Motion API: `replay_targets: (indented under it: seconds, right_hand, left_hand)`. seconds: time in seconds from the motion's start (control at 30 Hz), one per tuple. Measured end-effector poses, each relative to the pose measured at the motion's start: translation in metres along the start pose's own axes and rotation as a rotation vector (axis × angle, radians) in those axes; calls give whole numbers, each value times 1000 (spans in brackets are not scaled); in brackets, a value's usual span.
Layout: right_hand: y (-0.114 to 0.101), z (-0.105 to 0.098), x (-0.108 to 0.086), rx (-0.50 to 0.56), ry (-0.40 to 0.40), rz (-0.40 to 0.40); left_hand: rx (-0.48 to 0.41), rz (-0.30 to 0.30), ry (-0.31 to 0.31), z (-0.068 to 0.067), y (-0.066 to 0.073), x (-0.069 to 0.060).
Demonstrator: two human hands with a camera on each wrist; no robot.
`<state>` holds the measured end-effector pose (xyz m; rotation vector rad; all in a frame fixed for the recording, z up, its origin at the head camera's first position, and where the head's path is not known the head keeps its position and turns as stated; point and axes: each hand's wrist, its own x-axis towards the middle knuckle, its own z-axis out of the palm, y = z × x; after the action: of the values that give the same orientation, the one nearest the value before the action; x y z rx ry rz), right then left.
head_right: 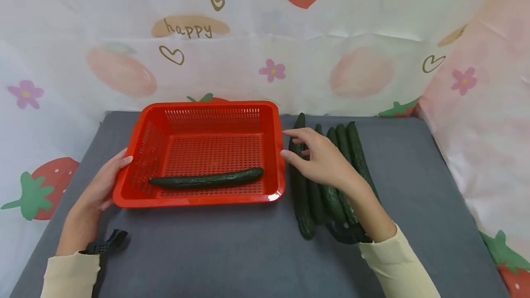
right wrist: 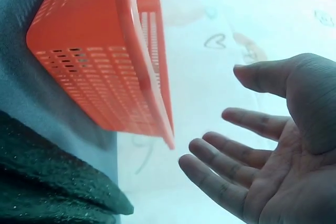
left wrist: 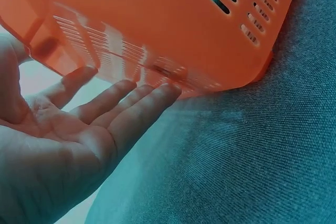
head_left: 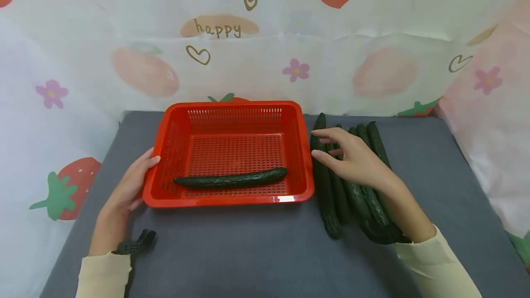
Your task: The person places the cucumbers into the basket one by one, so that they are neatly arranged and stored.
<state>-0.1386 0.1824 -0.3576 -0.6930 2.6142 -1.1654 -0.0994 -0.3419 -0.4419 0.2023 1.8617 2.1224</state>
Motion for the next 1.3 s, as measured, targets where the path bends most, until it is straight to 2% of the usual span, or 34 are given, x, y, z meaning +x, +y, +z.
replay_targets:
  seconds: [0.17,0.3,0.63,0.87,1.13,1.3]
  right_hand:
    - [14,2,-13,49,78,25]
    - [23,4,-19,48,142,20]
    - [41,7,-27,30,223,37]
    - [55,4,-40,-22,245,77]
    - [63,3,-48,-28,241,101]
    - [71,1,-55,-94,245,120]
  left_hand:
    - [-36,7,-17,6,-6,0]
    - [-58,4,-26,7,-8,3]
    - [-60,12,-28,2,1,5]
    - [-58,4,-32,3,3,3]
    - [-83,-2,-15,2,3,-3]
    - [-79,-17,-8,3,0,-1]
